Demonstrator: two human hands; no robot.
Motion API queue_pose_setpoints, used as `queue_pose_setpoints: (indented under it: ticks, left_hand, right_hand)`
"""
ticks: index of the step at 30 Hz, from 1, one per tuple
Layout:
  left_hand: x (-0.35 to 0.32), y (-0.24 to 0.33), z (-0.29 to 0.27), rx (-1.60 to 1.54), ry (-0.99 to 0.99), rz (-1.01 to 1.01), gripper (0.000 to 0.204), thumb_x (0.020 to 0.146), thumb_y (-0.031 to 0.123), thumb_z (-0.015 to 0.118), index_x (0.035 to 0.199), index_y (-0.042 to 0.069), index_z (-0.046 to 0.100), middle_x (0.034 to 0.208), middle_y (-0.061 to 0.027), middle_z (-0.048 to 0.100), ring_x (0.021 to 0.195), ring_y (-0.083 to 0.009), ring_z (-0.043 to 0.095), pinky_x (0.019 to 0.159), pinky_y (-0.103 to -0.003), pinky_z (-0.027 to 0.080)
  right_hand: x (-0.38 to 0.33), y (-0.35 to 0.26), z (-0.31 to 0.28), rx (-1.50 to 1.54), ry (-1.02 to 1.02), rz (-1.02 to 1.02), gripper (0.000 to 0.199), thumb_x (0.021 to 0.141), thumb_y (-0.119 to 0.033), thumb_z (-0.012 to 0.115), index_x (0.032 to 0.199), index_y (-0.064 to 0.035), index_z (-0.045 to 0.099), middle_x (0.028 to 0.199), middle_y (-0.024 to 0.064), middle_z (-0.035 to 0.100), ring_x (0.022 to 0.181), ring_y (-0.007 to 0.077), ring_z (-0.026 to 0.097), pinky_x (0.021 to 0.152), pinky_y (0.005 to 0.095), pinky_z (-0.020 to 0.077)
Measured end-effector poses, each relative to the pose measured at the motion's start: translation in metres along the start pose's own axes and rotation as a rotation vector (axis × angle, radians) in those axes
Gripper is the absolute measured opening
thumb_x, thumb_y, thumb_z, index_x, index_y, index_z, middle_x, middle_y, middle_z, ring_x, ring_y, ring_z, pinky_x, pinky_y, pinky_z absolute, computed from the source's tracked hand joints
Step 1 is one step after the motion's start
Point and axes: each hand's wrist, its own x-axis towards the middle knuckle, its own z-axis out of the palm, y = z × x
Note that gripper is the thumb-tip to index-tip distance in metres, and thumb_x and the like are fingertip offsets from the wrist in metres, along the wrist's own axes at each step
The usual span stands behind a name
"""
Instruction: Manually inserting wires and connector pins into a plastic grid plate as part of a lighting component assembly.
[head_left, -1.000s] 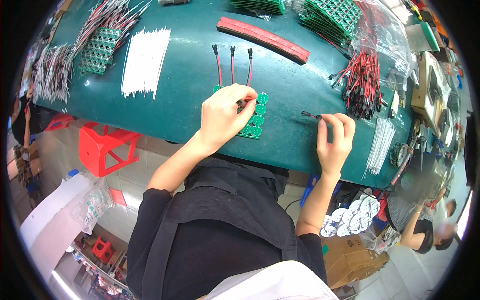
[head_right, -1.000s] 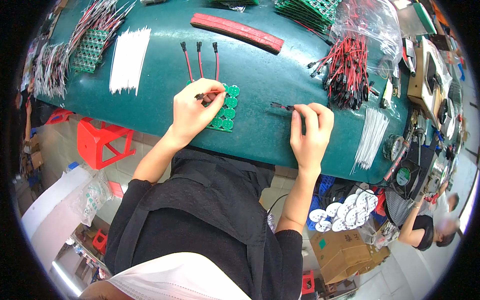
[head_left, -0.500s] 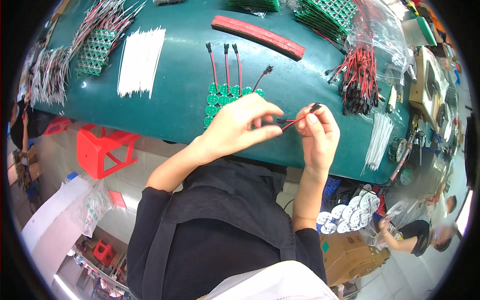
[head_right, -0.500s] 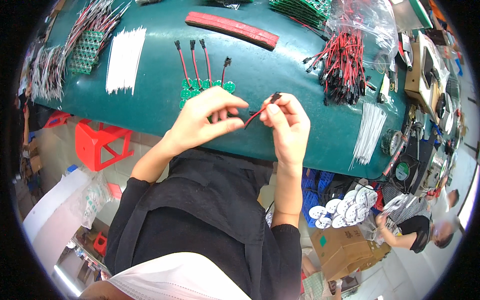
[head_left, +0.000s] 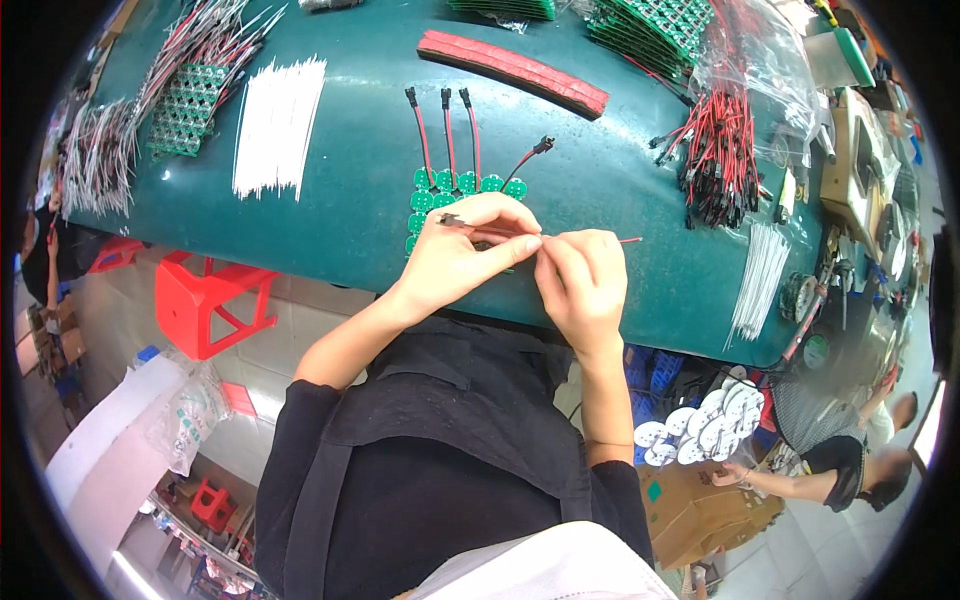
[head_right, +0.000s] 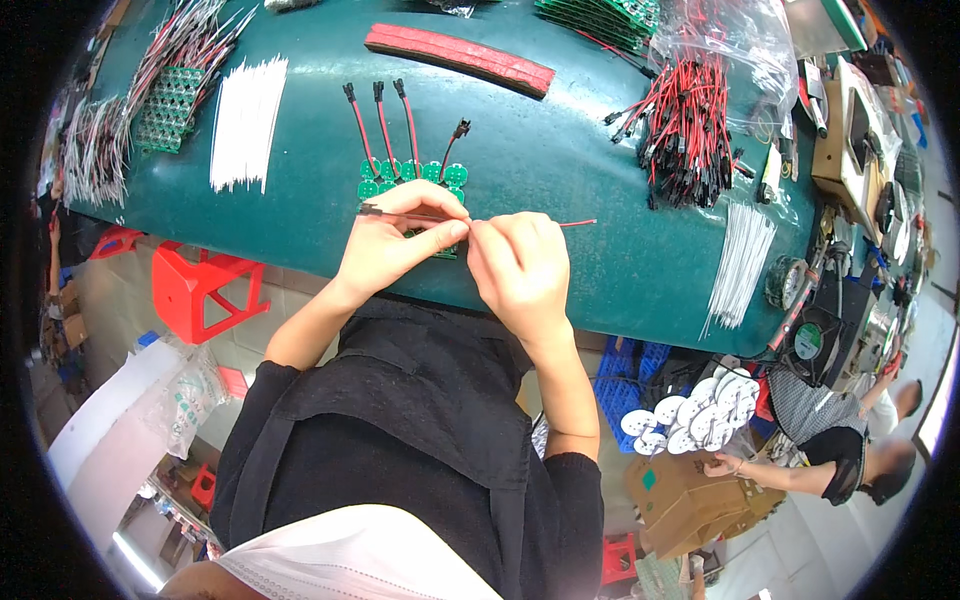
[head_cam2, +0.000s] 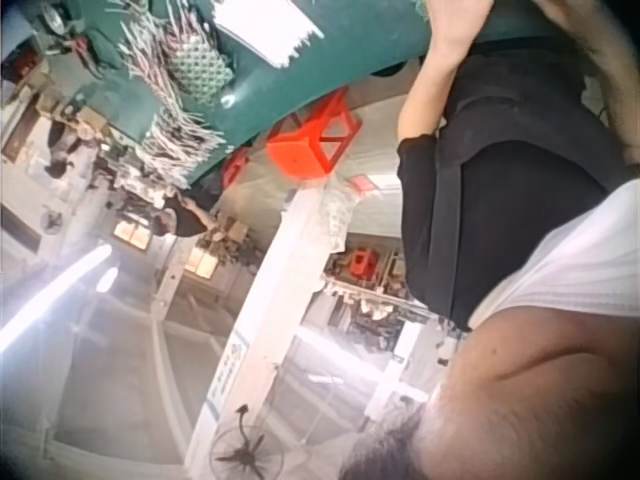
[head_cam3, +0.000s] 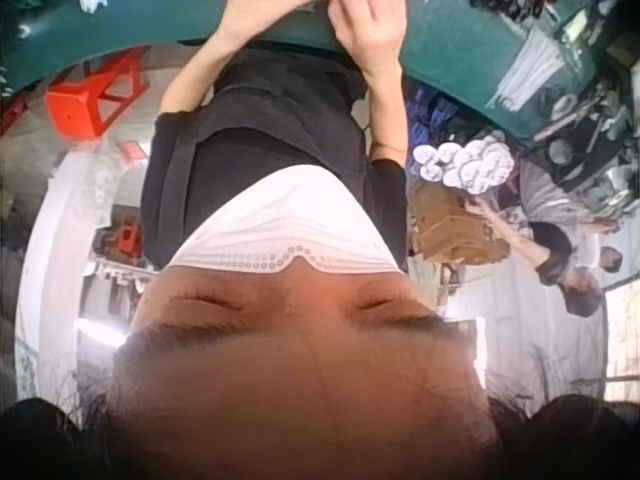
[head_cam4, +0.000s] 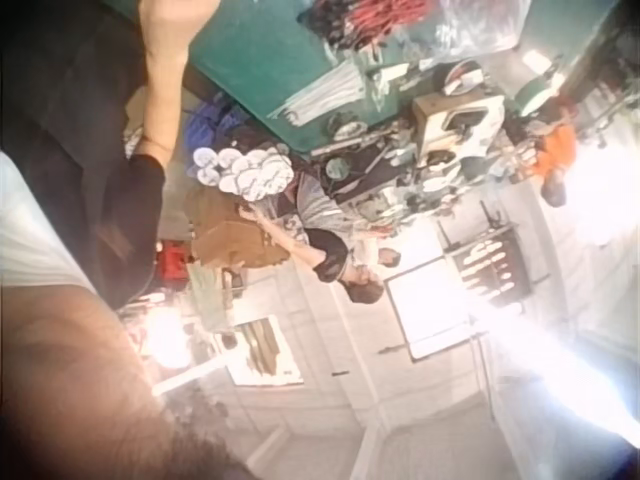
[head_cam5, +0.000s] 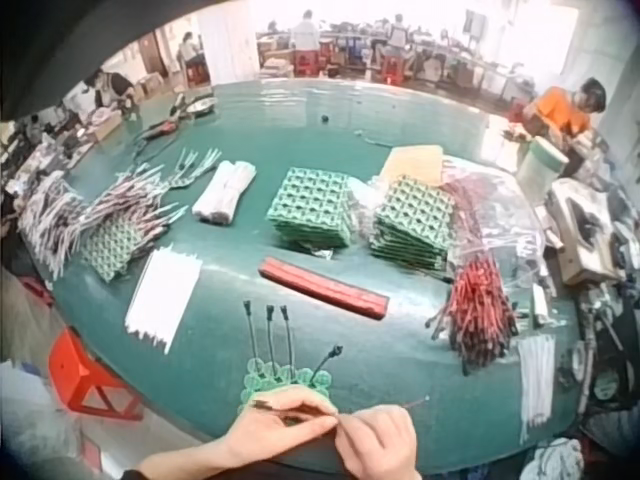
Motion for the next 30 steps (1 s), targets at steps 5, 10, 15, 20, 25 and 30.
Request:
queue_pose_setpoints:
  ticks: [5,10,15,20,25,30]
  left_hand:
    - [0.013,-0.004,-0.005,0.166,0.163,0.142,0.013,0.087,0.001,0.068,0.099,0.0,0.066,0.095,-0.0063,0.067,0.087,-0.0125,0.067,0.075,-0.029,0.059]
    - [0.021,-0.013,-0.01,0.404,0.22,0.308,0.012,0.086,0.001,0.068,0.098,0.001,0.066,0.091,-0.0087,0.067,0.082,-0.016,0.069,0.072,-0.028,0.058]
    - [0.018,-0.007,-0.009,0.415,0.206,0.206,0.014,0.087,0.001,0.07,0.1,0.0,0.065,0.095,-0.0068,0.07,0.09,-0.0139,0.069,0.082,-0.027,0.056]
    - [0.016,-0.005,-0.004,-0.027,0.116,0.065,0.016,0.087,0.009,0.074,0.099,0.001,0.066,0.09,-0.0035,0.068,0.083,-0.0094,0.067,0.073,-0.025,0.056]
    - [0.014,-0.004,0.005,-0.064,0.075,0.061,0.018,0.087,0.008,0.074,0.1,0.0,0.065,0.093,-0.0038,0.067,0.085,-0.0098,0.067,0.074,-0.024,0.056]
    - [0.017,-0.003,-0.002,0.015,0.117,0.057,0.015,0.088,0.007,0.071,0.099,0.0,0.064,0.093,-0.0046,0.068,0.084,-0.011,0.068,0.075,-0.026,0.057]
  right_hand:
    - [0.006,0.011,-0.012,-0.257,-0.113,-0.006,0.027,0.075,-0.008,0.074,0.101,-0.01,0.067,0.093,0.0012,0.064,0.085,0.0211,0.06,0.074,0.0363,0.0439]
    - [-0.003,0.03,-0.043,-0.337,-0.25,0.149,0.021,0.08,-0.006,0.067,0.101,-0.0126,0.066,0.108,0.0051,0.059,0.103,0.0254,0.056,0.088,0.0396,0.0415]
    - [-0.011,0.054,-0.06,-0.685,-0.071,0.259,0.012,0.086,-0.01,0.066,0.098,-0.0093,0.066,0.102,0.0062,0.059,0.099,0.0253,0.056,0.085,0.0396,0.0412]
    - [0.003,0.027,-0.052,-0.009,-0.014,0.281,0.019,0.083,-0.01,0.071,0.101,-0.0078,0.067,0.093,0.0083,0.063,0.087,0.0275,0.06,0.077,0.0383,0.0446]
    - [0.003,0.005,-0.003,-0.032,0.022,0.066,0.021,0.077,-0.007,0.075,0.096,-0.0078,0.067,0.092,0.0037,0.064,0.089,0.0201,0.062,0.077,0.035,0.0431]
    - [0.006,0.008,0.005,-0.314,0.094,-0.121,0.018,0.078,-0.01,0.075,0.095,-0.011,0.067,0.095,0.0012,0.064,0.09,0.0194,0.061,0.082,0.0368,0.0412]
